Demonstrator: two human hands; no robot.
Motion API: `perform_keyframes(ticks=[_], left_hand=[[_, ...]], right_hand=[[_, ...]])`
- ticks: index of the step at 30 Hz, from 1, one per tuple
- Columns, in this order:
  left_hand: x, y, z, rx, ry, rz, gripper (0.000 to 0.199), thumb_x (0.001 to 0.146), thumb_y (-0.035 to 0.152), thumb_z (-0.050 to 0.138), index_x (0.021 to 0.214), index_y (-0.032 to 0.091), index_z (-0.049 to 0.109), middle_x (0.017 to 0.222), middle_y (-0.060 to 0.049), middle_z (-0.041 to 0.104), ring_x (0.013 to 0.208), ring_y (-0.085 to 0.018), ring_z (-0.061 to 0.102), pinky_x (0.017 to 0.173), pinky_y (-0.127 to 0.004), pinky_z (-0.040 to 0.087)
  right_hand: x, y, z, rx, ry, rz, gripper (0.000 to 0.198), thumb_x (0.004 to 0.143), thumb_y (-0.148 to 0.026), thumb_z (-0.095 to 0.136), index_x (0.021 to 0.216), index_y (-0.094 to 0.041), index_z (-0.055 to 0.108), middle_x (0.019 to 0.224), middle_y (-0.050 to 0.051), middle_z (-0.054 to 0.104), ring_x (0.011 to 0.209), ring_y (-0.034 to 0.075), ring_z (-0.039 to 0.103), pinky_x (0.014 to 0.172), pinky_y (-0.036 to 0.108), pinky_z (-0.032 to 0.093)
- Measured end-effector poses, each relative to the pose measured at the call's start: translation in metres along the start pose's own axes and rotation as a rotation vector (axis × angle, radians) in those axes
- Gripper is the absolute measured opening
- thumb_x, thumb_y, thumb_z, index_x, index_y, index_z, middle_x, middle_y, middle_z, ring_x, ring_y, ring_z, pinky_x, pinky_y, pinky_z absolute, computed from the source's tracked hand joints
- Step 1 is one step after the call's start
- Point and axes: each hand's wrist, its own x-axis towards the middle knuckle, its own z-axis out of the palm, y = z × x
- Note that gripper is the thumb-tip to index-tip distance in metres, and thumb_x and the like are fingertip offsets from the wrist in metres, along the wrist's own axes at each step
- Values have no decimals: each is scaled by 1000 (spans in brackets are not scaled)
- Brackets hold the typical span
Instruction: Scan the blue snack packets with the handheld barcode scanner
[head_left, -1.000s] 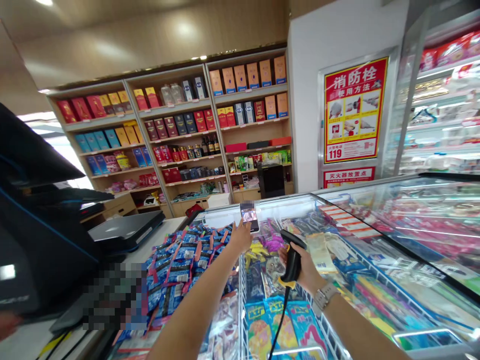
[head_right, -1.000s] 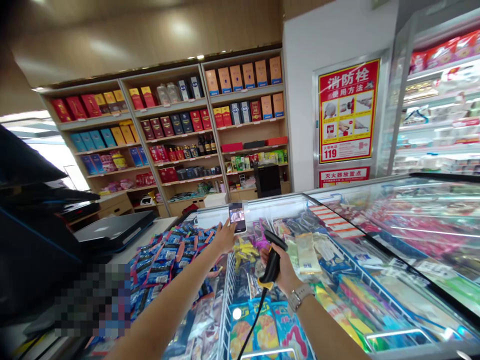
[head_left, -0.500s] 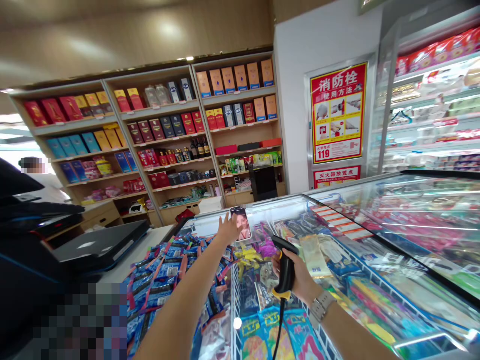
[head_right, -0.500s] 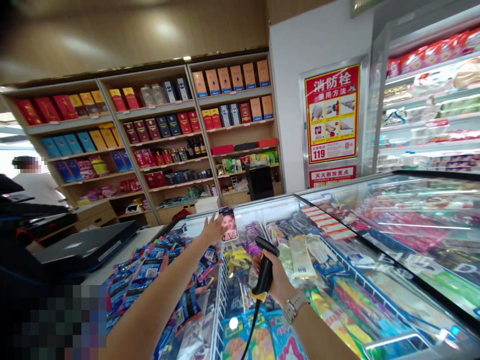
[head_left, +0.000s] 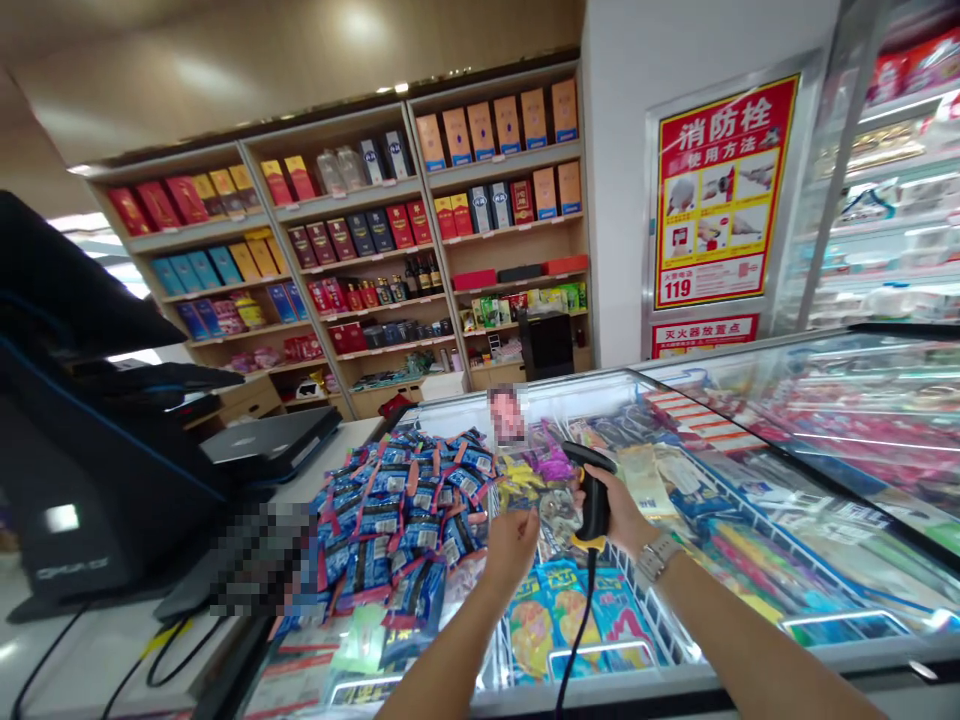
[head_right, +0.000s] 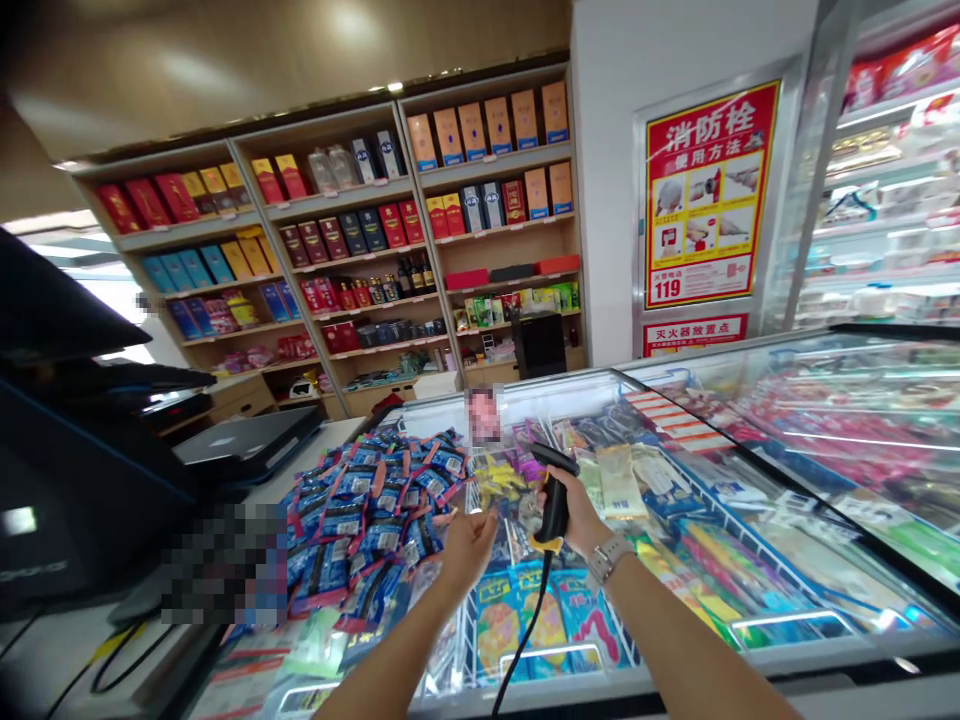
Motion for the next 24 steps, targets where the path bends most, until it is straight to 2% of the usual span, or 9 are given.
perform_keyframes(ticks=[3, 8, 13, 15, 19, 24], left_hand=[[-7, -4, 4, -44, -1, 15, 47, 92, 40, 35, 51, 22, 22, 48, 5, 20, 47, -11, 24, 54, -29, 15], [-14, 1, 0, -31, -9, 131, 44, 93, 40, 32, 54, 22, 25, 50, 5, 26, 50, -12, 30, 55, -28, 20], [-13, 3, -2, -18, 160, 246, 32, 88, 33, 44, 60, 22, 30, 64, 2, 40, 64, -14, 41, 62, -27, 31], [-11, 0, 0, -6, 176, 230, 33, 84, 28, 48, 58, 22, 28, 62, 2, 39, 62, -14, 40, 61, -27, 31], [-7, -10, 5, -4, 86, 91, 41, 81, 17, 46, 51, 21, 19, 50, 5, 22, 50, -11, 29, 54, -27, 23], [-8, -13, 5, -21, 22, 104, 37, 72, 9, 49, 50, 20, 22, 50, 5, 23, 52, -11, 31, 55, -26, 22]], right_hand=[[-4, -3, 0, 37, 31, 39, 11, 82, -22, 62, 73, -16, 58, 59, 2, 58, 46, 10, 52, 43, 19, 45], [-14, -8, 3, 60, 41, 24, 10, 84, -20, 57, 75, -16, 57, 58, 1, 56, 46, 9, 50, 44, 19, 46], [-17, -9, 0, 69, 21, 16, 7, 80, -21, 62, 76, -17, 57, 60, 0, 55, 47, 10, 51, 44, 20, 45], [-17, -8, -1, 57, 7, 2, 9, 77, -21, 65, 76, -18, 57, 61, 0, 56, 48, 10, 51, 44, 21, 46], [-16, -8, -3, 31, 2, -11, 14, 74, -22, 69, 76, -18, 56, 63, -1, 57, 48, 10, 52, 45, 21, 46], [-15, -8, -3, 26, 15, -1, 11, 76, -22, 67, 77, -18, 56, 61, -1, 56, 48, 10, 51, 44, 21, 45]])
